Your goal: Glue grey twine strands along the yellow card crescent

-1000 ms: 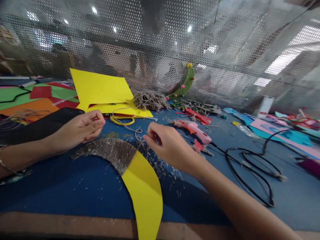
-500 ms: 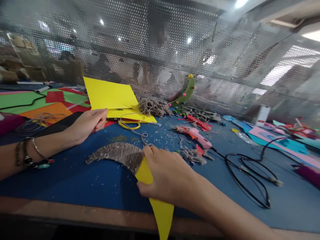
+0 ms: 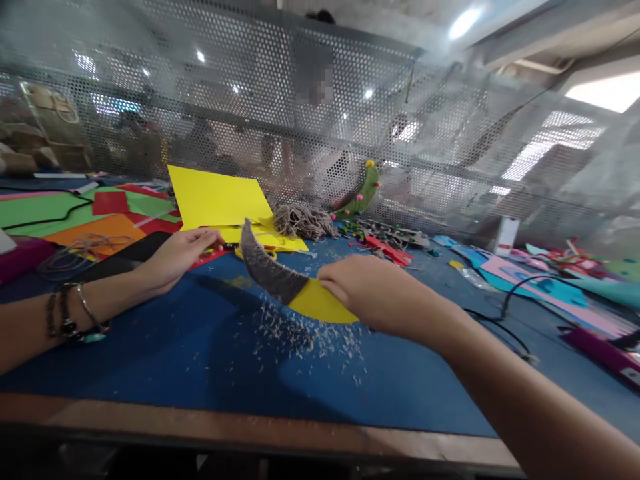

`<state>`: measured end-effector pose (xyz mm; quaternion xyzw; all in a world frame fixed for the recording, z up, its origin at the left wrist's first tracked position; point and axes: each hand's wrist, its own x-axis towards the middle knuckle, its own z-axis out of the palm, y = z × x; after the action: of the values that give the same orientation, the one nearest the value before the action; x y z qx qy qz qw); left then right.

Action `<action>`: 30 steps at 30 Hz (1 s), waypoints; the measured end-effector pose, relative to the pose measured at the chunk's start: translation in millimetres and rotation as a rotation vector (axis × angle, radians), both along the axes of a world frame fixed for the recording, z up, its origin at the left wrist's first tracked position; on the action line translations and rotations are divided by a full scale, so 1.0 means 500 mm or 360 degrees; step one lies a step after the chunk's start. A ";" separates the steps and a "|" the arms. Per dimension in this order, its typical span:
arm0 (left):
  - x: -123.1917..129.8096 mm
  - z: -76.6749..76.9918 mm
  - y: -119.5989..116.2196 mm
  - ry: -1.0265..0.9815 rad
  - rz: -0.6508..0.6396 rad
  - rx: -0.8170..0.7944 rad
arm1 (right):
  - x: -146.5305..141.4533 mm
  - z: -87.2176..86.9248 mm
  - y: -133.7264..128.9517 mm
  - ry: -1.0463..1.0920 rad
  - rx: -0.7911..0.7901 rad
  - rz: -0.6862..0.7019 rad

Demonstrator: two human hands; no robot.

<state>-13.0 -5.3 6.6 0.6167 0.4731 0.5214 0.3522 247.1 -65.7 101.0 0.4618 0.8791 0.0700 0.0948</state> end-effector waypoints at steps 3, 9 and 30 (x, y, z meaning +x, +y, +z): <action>0.008 -0.006 0.000 0.0082 -0.0212 0.0045 | 0.012 0.011 0.014 0.0163 -0.0079 0.0080; 0.021 -0.012 -0.035 0.0340 -0.0739 0.0088 | -0.022 0.031 -0.006 0.0430 -0.0133 0.0156; -0.013 0.035 -0.044 0.1571 -0.0034 0.0813 | 0.088 -0.005 0.108 0.1122 -0.0226 -0.0374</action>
<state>-19.4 -27.4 24.2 0.8584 0.4341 0.2651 -0.0668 291.3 -11.8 98.4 0.5474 0.8016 -0.1657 -0.1743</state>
